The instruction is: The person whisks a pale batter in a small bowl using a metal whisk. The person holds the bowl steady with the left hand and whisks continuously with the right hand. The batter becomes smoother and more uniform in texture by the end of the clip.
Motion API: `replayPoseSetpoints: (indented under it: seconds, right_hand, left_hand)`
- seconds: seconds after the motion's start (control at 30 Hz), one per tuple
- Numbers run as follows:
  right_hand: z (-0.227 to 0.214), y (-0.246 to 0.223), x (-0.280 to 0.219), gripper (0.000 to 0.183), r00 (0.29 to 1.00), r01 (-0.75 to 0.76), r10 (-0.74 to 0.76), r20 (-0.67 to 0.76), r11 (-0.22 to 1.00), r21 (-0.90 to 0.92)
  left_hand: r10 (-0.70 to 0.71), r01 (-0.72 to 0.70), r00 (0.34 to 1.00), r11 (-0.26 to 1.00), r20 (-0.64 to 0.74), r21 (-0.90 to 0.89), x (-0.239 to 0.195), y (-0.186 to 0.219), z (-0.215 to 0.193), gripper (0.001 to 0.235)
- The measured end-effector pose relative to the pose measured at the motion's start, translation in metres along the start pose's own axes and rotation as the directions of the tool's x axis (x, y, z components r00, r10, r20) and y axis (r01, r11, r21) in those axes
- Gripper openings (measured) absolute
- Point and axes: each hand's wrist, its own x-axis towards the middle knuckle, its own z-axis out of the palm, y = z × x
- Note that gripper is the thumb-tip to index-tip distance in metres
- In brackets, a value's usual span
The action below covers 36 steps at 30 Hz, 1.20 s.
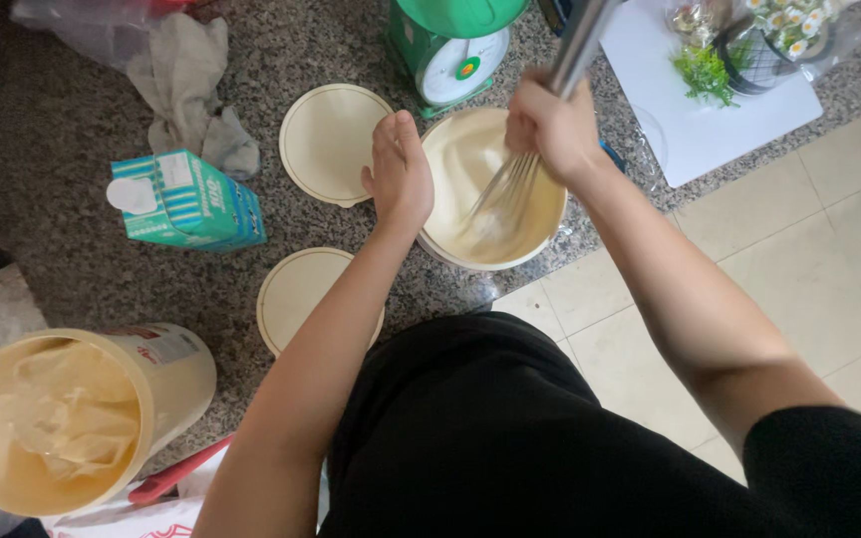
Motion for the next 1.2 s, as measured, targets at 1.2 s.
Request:
replayPoseSetpoints:
  seconds: [1.2]
  right_hand:
    - [0.004, -0.022, -0.001, 0.02, 0.976, 0.199, -0.19, -0.104, 0.977, 0.075]
  left_hand:
    - [0.034, -0.001, 0.988, 0.976, -0.151, 0.218, -0.012, 0.009, -0.001, 0.078]
